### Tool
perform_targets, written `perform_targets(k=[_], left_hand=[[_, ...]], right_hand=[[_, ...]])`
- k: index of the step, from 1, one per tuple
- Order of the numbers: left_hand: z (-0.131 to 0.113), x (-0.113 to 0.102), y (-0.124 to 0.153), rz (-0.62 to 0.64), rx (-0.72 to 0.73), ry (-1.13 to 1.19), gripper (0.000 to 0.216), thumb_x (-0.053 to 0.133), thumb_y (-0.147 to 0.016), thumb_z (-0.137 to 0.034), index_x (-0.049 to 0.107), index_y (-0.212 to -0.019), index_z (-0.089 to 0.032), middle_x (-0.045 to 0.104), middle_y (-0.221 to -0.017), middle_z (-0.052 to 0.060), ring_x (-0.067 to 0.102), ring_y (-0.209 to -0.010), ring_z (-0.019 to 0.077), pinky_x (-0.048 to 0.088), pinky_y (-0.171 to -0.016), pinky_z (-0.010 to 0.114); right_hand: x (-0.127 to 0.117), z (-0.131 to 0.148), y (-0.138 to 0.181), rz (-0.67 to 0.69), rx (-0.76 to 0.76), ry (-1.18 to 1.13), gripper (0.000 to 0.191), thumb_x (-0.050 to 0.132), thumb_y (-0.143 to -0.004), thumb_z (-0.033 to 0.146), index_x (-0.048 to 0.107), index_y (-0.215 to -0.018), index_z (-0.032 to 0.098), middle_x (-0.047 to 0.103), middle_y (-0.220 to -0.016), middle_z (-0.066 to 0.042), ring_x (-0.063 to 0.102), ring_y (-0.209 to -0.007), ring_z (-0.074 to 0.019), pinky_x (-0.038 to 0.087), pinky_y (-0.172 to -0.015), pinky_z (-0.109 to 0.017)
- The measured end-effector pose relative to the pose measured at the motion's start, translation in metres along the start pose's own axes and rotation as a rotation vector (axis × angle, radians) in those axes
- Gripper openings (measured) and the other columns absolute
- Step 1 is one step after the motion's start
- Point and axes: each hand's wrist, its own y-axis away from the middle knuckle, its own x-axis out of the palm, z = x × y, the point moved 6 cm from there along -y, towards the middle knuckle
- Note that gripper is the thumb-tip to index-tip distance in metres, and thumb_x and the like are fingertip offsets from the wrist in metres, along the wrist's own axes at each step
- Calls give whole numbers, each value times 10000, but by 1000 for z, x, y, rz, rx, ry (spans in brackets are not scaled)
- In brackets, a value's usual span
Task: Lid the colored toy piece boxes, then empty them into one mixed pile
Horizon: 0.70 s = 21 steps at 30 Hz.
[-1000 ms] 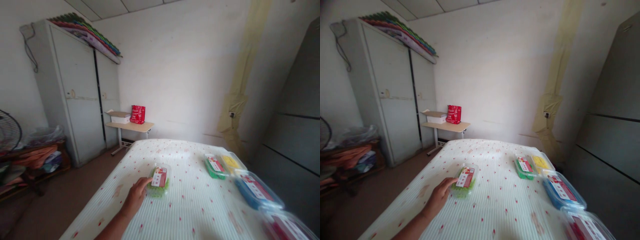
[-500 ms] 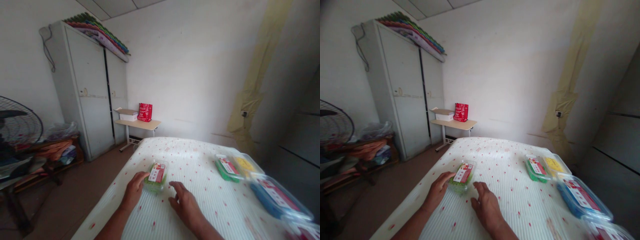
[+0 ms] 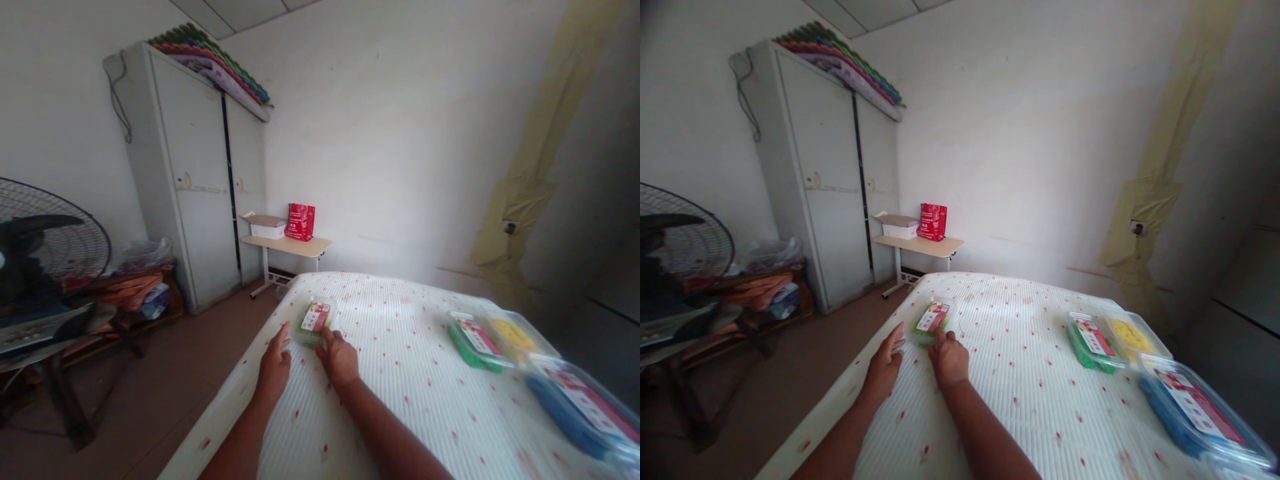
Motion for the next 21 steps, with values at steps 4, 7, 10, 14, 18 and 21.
perform_targets(k=[4,7,10,14,18,21], left_hand=[[4,1,0,39,55,23,579,418,-765,-136,398,-1333,-245,373,-1410,79,391,-1277,204,414,-979,365],[4,4,-1,68,122,-39,546,467,-793,-242,389,-1333,-259,274,-1445,86,265,-1346,241,399,-994,411],[1,8,-1,73,157,-153,599,512,-796,-347,334,-1360,-257,214,-1465,98,219,-1363,261,347,-1036,452],[-8,15,-2,33,177,-285,674,573,-753,-402,319,-1359,-253,204,-1475,111,203,-1363,312,267,-1068,516],[-10,25,-8,8,169,-349,732,631,-698,-421,343,-1351,-260,144,-1503,99,214,-1353,354,286,-1068,495],[-9,29,-13,-32,153,-375,709,660,-672,-399,410,-1316,-236,136,-1509,105,224,-1342,393,305,-1060,493]], right_hand=[[1,0,-9,9,-6,29,541,517,-833,279,352,-1348,271,622,-1070,-59,644,-838,-177,454,-668,-252],[-18,-31,-5,-33,40,181,596,513,-826,271,307,-1386,263,601,-1160,-64,617,-913,-164,453,-733,-247],[-59,-93,8,-99,156,348,476,490,-843,271,428,-1315,247,502,-1307,-92,504,-1119,-221,418,-848,-310],[-125,-189,32,-183,402,505,535,536,-815,349,430,-1306,164,374,-1373,-202,421,-1164,-387,361,-868,-504],[-151,-250,53,-140,542,571,554,610,-736,446,538,-1197,148,506,-1218,-211,478,-1063,-443,390,-777,-530],[-144,-269,63,-92,582,589,529,619,-720,409,553,-1197,187,537,-1199,-189,508,-1035,-428,407,-747,-540]])
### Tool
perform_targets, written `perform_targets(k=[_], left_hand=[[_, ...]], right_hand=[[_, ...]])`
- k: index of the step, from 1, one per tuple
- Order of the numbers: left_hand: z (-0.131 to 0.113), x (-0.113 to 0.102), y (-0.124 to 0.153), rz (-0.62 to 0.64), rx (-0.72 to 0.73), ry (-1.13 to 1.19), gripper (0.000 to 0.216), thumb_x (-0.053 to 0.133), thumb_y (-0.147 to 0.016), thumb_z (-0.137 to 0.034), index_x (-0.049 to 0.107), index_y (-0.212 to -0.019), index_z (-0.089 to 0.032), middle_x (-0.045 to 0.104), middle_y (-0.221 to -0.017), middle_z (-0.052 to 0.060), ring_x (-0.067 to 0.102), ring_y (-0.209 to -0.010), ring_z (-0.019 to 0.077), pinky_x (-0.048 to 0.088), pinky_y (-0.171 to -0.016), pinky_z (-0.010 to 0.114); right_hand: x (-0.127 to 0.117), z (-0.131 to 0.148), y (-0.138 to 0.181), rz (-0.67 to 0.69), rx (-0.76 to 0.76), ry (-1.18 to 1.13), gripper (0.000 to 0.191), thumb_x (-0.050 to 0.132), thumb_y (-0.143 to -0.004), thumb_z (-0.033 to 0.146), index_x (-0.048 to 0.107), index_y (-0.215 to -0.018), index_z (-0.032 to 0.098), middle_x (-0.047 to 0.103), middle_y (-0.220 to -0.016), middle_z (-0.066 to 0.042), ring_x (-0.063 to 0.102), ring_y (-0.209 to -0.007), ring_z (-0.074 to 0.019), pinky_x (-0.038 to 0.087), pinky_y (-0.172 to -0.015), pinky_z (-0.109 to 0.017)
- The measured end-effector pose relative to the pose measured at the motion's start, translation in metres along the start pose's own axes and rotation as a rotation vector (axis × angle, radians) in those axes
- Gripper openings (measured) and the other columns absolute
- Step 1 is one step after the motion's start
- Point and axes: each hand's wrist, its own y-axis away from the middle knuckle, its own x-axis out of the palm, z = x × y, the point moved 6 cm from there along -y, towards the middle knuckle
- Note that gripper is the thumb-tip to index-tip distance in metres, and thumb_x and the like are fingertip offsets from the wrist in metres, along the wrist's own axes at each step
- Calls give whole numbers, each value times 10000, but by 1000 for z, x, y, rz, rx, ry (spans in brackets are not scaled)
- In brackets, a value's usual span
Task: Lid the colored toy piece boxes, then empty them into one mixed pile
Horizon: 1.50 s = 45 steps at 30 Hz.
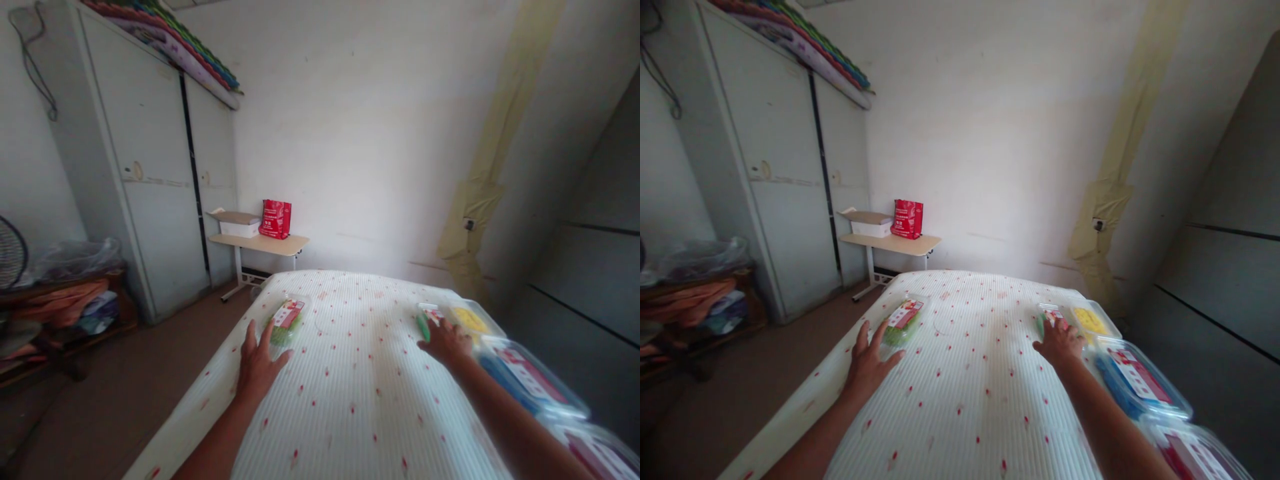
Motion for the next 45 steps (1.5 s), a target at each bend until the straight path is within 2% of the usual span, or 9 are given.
perform_targets(k=[5,9,16,22,28,35,39,42,45], left_hand=[[1,3,-5,-1,-31,6,578,587,-740,-360,456,-1278,-195,224,-1470,142,301,-1317,369,360,-1027,472],[-1,3,-10,-6,-62,-2,510,545,-772,-349,493,-1241,-158,391,-1333,174,404,-1247,343,392,-993,456],[-3,-1,-18,-65,-99,8,431,624,-700,-343,574,-1096,-182,516,-1093,114,536,-1036,291,467,-879,426],[9,-12,-20,-154,-149,5,455,653,-656,-322,590,-1070,-146,512,-1041,104,524,-1039,277,440,-928,397],[16,-13,-19,-180,-166,9,444,651,-660,-305,575,-1082,-194,507,-1083,87,520,-1061,266,441,-937,416],[15,-12,-19,-152,-134,16,421,613,-706,-313,565,-1109,-199,491,-1063,79,508,-1083,276,450,-935,433],[16,-12,-19,-138,-127,25,415,585,-733,-331,558,-1117,-175,480,-1068,89,505,-1087,283,462,-914,436],[15,-11,-19,-134,-122,28,404,572,-741,-338,557,-1113,-179,479,-1089,93,492,-1100,290,456,-914,452],[15,-11,-18,-127,-121,27,441,585,-732,-340,550,-1143,-183,479,-1117,105,476,-1126,299,437,-940,454]], right_hand=[[10,10,11,-33,-49,26,365,367,-845,99,596,-1130,117,612,-1073,-211,557,-988,-369,417,-753,-522],[0,40,17,-83,-184,13,348,317,-863,55,641,-987,87,655,-947,-198,582,-939,-319,436,-744,-428],[-17,150,36,-128,-363,-94,293,365,-858,72,653,-901,97,669,-908,-177,578,-940,-267,448,-681,-331],[-32,251,48,-106,-470,-204,296,383,-852,79,658,-960,79,665,-951,-205,566,-983,-277,454,-663,-340],[-43,304,52,-50,-524,-285,305,375,-860,75,648,-997,53,660,-982,-221,568,-997,-270,460,-682,-338],[-53,322,69,11,-589,-336,277,424,-867,160,643,-1010,68,657,-1017,-188,550,-1030,-277,452,-753,-369],[-61,318,78,35,-655,-340,275,484,-847,273,627,-1027,121,663,-1039,-133,552,-1016,-250,438,-796,-373],[-65,293,72,20,-672,-324,300,498,-840,344,595,-1072,182,640,-1108,-85,526,-1056,-212,415,-826,-334],[-60,238,46,6,-575,-269,291,445,-873,329,566,-1114,220,618,-1144,-68,521,-1055,-191,397,-828,-322]])
